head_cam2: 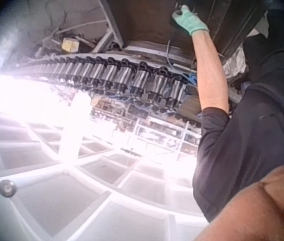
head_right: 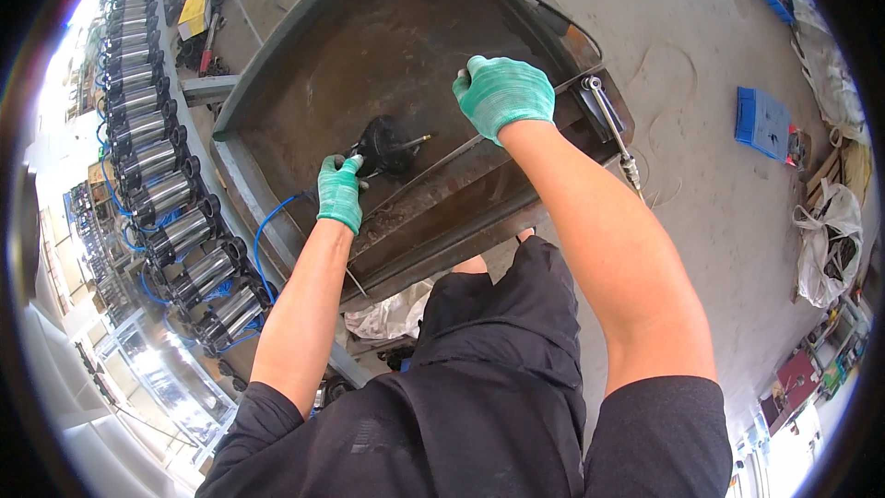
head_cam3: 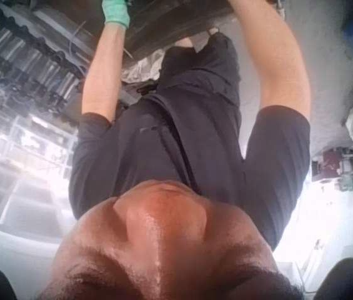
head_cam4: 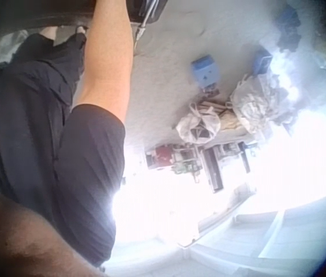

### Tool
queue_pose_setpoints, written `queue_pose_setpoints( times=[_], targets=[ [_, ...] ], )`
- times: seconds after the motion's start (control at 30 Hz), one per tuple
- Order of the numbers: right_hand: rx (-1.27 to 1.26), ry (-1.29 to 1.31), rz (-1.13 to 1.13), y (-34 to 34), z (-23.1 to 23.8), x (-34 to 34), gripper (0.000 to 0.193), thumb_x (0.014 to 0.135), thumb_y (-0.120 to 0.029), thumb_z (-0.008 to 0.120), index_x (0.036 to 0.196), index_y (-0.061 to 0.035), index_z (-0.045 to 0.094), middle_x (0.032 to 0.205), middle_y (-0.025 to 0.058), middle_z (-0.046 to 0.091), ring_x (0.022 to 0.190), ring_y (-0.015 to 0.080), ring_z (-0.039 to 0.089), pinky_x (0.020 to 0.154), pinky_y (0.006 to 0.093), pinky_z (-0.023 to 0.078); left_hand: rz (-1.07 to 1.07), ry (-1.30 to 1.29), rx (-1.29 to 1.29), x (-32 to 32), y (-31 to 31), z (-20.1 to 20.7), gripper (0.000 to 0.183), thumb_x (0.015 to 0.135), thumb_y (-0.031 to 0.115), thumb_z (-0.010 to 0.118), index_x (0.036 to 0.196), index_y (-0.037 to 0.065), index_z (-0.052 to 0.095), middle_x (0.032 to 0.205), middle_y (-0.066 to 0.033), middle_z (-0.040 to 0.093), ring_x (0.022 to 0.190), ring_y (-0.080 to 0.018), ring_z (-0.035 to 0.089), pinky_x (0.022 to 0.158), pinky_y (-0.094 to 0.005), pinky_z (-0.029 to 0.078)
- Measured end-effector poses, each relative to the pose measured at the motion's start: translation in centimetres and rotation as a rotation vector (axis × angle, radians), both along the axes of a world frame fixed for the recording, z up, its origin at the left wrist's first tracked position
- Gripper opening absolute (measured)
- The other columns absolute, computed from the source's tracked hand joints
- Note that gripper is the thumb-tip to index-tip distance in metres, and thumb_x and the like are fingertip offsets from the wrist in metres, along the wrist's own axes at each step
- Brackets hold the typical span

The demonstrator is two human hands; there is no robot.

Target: The person tests submersible pumps by attaching an air hose to each pump, submerging it into a water tank, removing it from the water, disconnecting the hose, and setting the pump onto the assembly line.

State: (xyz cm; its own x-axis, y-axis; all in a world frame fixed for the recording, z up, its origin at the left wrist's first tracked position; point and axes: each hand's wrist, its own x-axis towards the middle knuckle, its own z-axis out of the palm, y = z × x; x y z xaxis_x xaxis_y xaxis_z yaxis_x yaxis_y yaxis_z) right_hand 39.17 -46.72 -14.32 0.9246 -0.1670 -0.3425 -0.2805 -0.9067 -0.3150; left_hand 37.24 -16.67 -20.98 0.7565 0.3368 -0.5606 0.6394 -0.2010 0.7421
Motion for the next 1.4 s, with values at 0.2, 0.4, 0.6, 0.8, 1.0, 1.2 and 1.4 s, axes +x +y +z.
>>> queue_pose_setpoints(
  times=[0.2, 0.4, 0.6, 0.8, 1.0, 1.2, 1.4],
  targets=[
    [-0.012, -0.030, 0.021, 0.2, 0.3, 0.1, 0.035, 0.100, -0.038, 0.047, 0.099, -0.0134, 0.071, 0.096, 0.0138, 0.073, 0.090, 0.0356, 0.070, 0.081, 0.0481, 0.055, -0.105, -0.091, 0.071, -0.3, 0.7, 2.7, 0.019, 0.092, 0.008, 0.070, 0.095, 0.008, 0.052, 0.080, -0.0022, 0.054, 0.051, -0.0116, 0.048, 0.047, -0.0279, 0.043],
    [-0.016, -0.044, 0.009, 0.1, 0.4, -0.2, 0.039, 0.098, -0.047, 0.050, 0.099, -0.0136, 0.071, 0.095, 0.0157, 0.074, 0.091, 0.0369, 0.070, 0.081, 0.0493, 0.055, -0.127, -0.273, 0.098, -2.2, 2.1, 9.6, 0.022, 0.095, 0.008, 0.070, 0.090, 0.009, 0.049, 0.076, 0.0013, 0.049, 0.052, -0.0083, 0.047, 0.048, -0.0240, 0.040],
    [0.223, -0.187, -0.055, -0.4, 0.5, -1.6, 0.036, 0.099, -0.046, 0.057, 0.106, -0.0117, 0.068, 0.092, 0.0151, 0.074, 0.083, 0.0330, 0.071, 0.077, 0.0435, 0.055, -0.245, -0.556, 0.224, -5.4, 2.9, 17.2, 0.024, 0.095, 0.007, 0.071, 0.086, 0.010, 0.048, 0.076, 0.0031, 0.049, 0.055, -0.0054, 0.044, 0.049, -0.0232, 0.038],
    [0.849, -0.210, 0.361, 8.4, 9.2, -9.0, 0.037, 0.099, -0.026, 0.066, 0.129, -0.0047, 0.062, 0.093, 0.0138, 0.073, 0.083, 0.0188, 0.068, 0.078, 0.0328, 0.054, -0.216, -0.594, 0.368, -10.0, 1.8, 22.0, 0.026, 0.089, 0.000, 0.075, 0.087, 0.008, 0.050, 0.079, 0.0044, 0.044, 0.072, -0.0070, 0.041, 0.066, -0.0224, 0.040],
    [0.984, 0.014, 0.091, 10.4, 8.8, -13.3, 0.027, 0.101, -0.020, 0.061, 0.121, -0.0017, 0.063, 0.092, 0.0094, 0.071, 0.081, 0.0132, 0.061, 0.077, 0.0287, 0.051, -0.174, -0.562, 0.447, -14.3, -1.5, 22.0, 0.027, 0.086, 0.011, 0.079, 0.084, 0.006, 0.053, 0.067, -0.0070, 0.051, 0.059, -0.0173, 0.048, 0.056, -0.0336, 0.044],
    [0.938, 0.340, -0.028, 7.4, 5.8, -14.3, 0.022, 0.101, -0.018, 0.059, 0.115, -0.0034, 0.066, 0.078, 0.0004, 0.061, 0.066, 0.0079, 0.051, 0.061, 0.0256, 0.044, -0.139, -0.551, 0.390, -17.2, -4.6, 18.3, 0.023, 0.083, 0.010, 0.081, 0.084, 0.003, 0.058, 0.069, -0.0097, 0.060, 0.060, -0.0227, 0.058, 0.059, -0.0353, 0.049],
    [1.022, 0.471, -0.156, 5.5, 3.0, -15.9, 0.020, 0.102, -0.019, 0.059, 0.114, -0.0071, 0.068, 0.071, -0.0040, 0.053, 0.056, 0.0059, 0.046, 0.048, 0.0233, 0.038, -0.241, -0.449, 0.356, -18.7, -6.5, 16.5, 0.023, 0.082, 0.016, 0.079, 0.089, 0.006, 0.060, 0.079, -0.0129, 0.063, 0.071, -0.0335, 0.062, 0.066, -0.0416, 0.051]
  ],
)
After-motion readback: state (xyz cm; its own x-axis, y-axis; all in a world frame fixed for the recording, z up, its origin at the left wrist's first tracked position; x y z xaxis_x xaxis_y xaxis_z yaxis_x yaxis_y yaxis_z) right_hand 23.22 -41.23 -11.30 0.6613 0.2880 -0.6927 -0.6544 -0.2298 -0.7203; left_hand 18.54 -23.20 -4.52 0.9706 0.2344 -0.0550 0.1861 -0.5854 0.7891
